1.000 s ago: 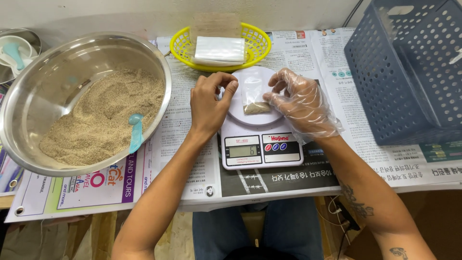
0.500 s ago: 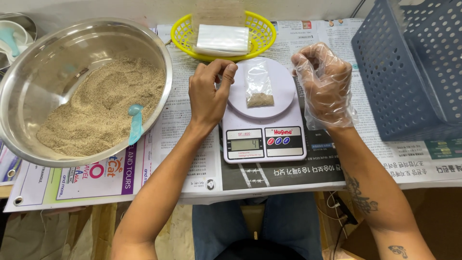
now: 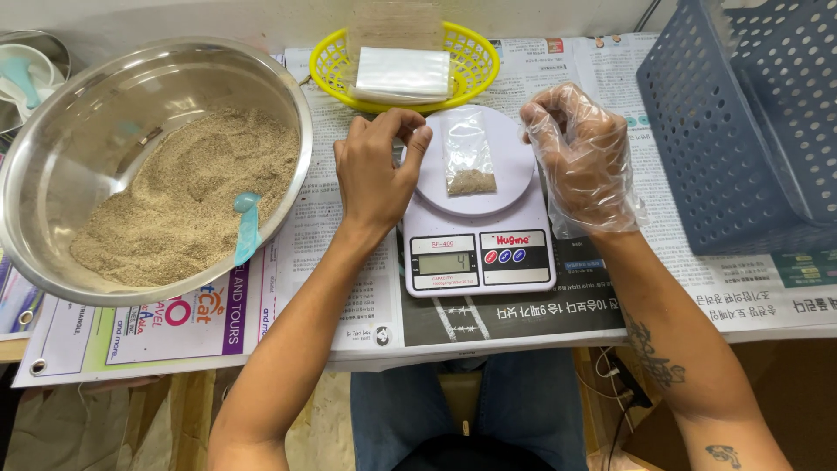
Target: Packaging and weighing powder into small bags and placing them in a crate
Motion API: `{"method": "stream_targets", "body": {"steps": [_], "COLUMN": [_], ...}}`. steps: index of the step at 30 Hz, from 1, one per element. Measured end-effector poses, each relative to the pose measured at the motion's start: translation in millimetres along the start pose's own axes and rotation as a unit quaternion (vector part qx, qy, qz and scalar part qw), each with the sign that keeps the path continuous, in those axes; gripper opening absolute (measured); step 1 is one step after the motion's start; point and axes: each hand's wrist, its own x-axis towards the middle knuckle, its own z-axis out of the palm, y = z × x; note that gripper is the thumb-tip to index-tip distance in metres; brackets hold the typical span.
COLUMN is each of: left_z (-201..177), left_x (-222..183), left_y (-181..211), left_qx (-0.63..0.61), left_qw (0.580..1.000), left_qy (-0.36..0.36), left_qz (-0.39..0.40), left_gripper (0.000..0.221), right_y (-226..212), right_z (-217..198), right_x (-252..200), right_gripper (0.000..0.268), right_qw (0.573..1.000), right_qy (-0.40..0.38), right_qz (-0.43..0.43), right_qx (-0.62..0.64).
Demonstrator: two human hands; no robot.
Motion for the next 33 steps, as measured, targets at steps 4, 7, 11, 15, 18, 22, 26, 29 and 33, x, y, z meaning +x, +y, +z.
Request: {"method": "stream_targets", "body": {"steps": [4,7,11,15,18,22,26,29,33], "left_z": [3,2,1,5,3,1,-3,-8,-12], "left_x": [-2,-6,-7,-9,-10,-9,-6,-2,-6], "left_y": [-5,0,9,10,10,13,13,16,22], "left_qx": [0.08,0.104,0.083,0.0,-0.055,-0.072,-0.065,-0.107,-0.279], "left_qw": [0.995,0.986,0.987,0.996,0.996,0.995,0.99,0.982,0.955], "left_qy": [0.011,0.038,0.018,-0.037,-0.048,-0.042,-0.011,-0.008,-0.026], "left_qz": [0.055,0.124,0.138,0.084,0.058,0.051,0.124,0.157,0.096], "left_gripper": [0.012,0.019,0.018,0.018,0.02,0.02,0.018,0.019,0.041], "right_y": [-2,-14,-10,-19,-15,-2,-3,-8,-13], "right_z": [5,9,15,8,17,23,22,21,23], "right_x": [0,-3,-4,-3,-7,-8,-4,-1,6], "right_gripper": [0.009,0.013,0.021,0.047,0.06,0.066,0.064,0.05,0.025], "right_qw": [0.998,0.991,0.988,0.977,0.982,0.975,0.953,0.951,0.94], "right_qy": [-0.031,-0.081,-0.131,-0.174,-0.117,-0.09,-0.066,-0.063,-0.108], "right_qz": [0.053,0.106,0.085,0.11,0.1,0.114,0.117,0.082,0.055], "right_qx": [-0.001,-0.027,-0.021,0.052,0.109,0.169,0.272,0.292,0.317]}}
